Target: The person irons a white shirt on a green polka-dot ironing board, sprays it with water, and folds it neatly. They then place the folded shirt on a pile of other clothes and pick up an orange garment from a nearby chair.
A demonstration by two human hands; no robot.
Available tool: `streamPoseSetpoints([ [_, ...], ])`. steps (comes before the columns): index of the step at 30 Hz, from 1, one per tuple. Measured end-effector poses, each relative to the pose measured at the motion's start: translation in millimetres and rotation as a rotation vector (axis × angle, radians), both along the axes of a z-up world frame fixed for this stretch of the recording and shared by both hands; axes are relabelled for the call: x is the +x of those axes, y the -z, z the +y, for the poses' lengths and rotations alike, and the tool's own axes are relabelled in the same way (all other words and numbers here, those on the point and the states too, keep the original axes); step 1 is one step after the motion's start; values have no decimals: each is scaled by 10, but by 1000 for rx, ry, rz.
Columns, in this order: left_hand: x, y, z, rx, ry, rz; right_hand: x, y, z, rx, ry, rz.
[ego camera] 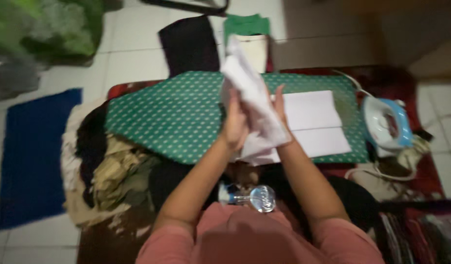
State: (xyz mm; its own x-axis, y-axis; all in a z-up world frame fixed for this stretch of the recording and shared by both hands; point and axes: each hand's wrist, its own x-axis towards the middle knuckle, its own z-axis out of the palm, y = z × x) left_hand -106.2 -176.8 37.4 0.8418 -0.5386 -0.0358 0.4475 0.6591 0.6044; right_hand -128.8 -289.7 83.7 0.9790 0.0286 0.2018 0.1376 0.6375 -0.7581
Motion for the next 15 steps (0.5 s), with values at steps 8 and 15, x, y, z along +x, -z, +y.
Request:
streamPoseSetpoints([
  [8, -370, 930, -2187, 920, 293, -201, -508, 472, -1681, 162, 217, 297],
  [15, -529, 1205, -2351, 1033, 404, -81, -876, 1703, -2409, 399, 286, 459],
])
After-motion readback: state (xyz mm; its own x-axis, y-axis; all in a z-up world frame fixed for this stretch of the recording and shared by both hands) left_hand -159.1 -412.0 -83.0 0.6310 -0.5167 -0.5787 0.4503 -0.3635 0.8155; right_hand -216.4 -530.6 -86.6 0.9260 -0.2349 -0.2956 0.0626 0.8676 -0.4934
